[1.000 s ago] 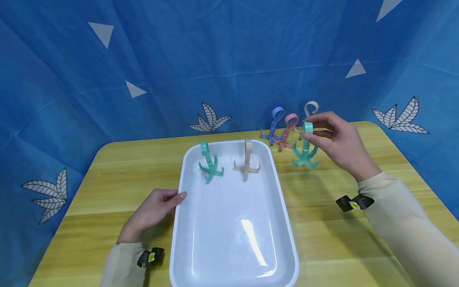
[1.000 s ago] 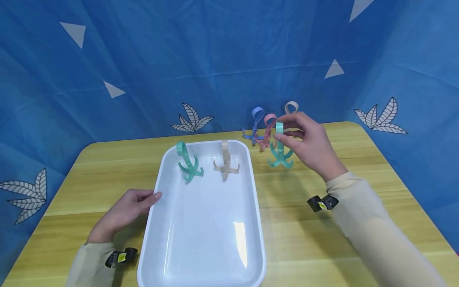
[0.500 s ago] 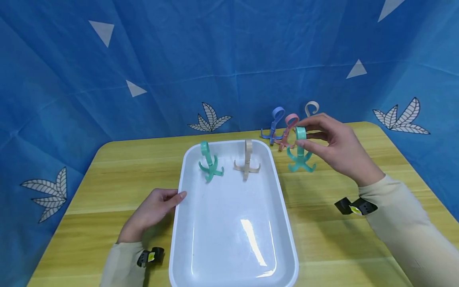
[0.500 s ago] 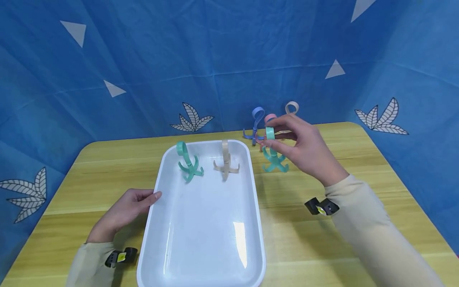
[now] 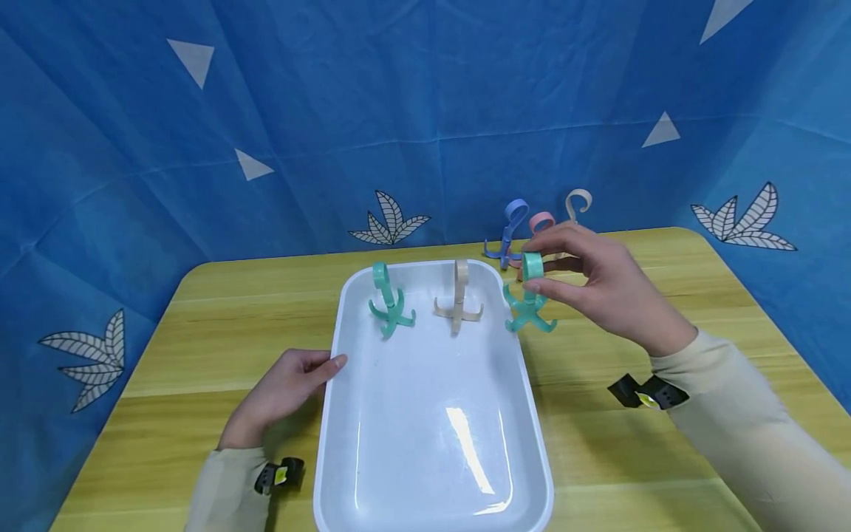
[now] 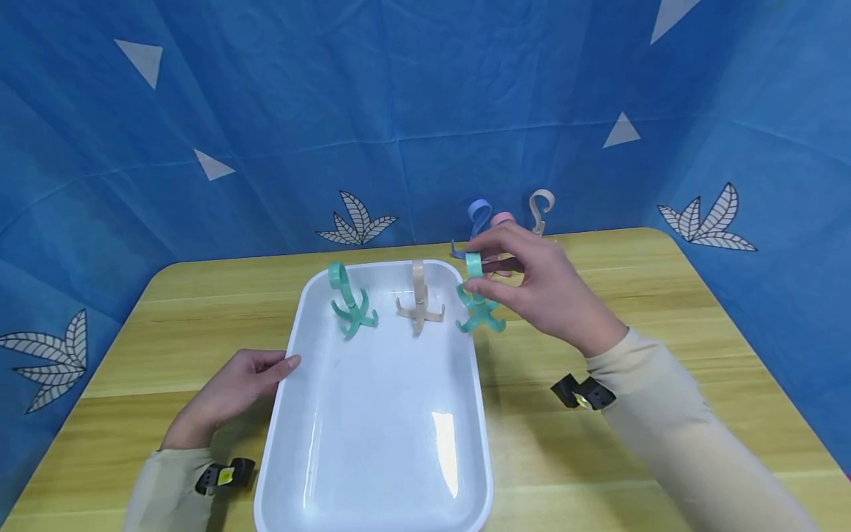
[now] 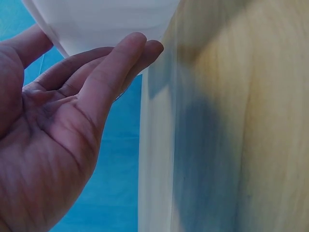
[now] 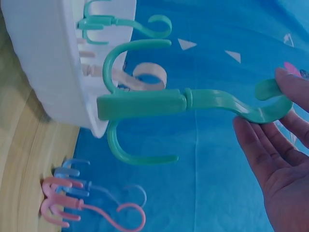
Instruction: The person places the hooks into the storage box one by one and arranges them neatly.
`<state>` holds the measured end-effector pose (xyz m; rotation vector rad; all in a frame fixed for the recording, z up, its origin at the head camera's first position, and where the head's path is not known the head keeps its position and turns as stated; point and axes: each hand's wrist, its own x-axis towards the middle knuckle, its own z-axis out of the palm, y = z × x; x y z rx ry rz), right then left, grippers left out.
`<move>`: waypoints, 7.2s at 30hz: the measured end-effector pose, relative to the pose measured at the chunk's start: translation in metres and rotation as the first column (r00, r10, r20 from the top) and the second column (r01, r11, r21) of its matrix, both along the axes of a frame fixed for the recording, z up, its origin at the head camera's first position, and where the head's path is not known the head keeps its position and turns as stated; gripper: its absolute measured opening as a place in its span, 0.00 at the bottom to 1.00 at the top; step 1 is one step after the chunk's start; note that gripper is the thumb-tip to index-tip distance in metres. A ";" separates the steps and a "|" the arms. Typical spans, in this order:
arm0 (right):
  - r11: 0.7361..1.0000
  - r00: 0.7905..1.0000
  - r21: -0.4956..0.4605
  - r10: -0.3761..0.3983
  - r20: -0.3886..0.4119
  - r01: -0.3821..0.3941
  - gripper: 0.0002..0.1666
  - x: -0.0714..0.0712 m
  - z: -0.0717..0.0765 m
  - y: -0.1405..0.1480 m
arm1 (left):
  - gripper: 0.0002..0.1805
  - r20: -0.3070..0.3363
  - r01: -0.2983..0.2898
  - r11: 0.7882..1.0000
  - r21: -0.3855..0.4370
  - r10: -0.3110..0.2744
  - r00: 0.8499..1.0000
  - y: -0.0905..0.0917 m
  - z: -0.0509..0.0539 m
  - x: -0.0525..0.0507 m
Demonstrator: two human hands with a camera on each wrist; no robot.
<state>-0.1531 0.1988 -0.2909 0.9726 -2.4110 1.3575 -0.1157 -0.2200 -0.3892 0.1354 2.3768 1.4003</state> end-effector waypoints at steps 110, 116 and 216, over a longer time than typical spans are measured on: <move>0.950 0.969 0.258 0.122 0.214 -0.176 0.16 -0.005 -0.027 -0.124 | 0.29 0.044 -0.002 0.998 0.062 -0.001 0.999 -0.001 -0.002 0.001; 0.967 0.968 0.170 0.154 0.196 -0.188 0.13 -0.007 -0.028 -0.113 | 0.28 0.037 0.005 0.995 0.098 -0.008 0.999 -0.002 -0.001 0.002; 0.803 0.771 -0.016 -0.566 0.293 0.596 0.27 -0.082 -0.062 0.016 | 0.31 0.076 -0.041 0.995 0.091 0.034 0.996 -0.003 -0.007 0.000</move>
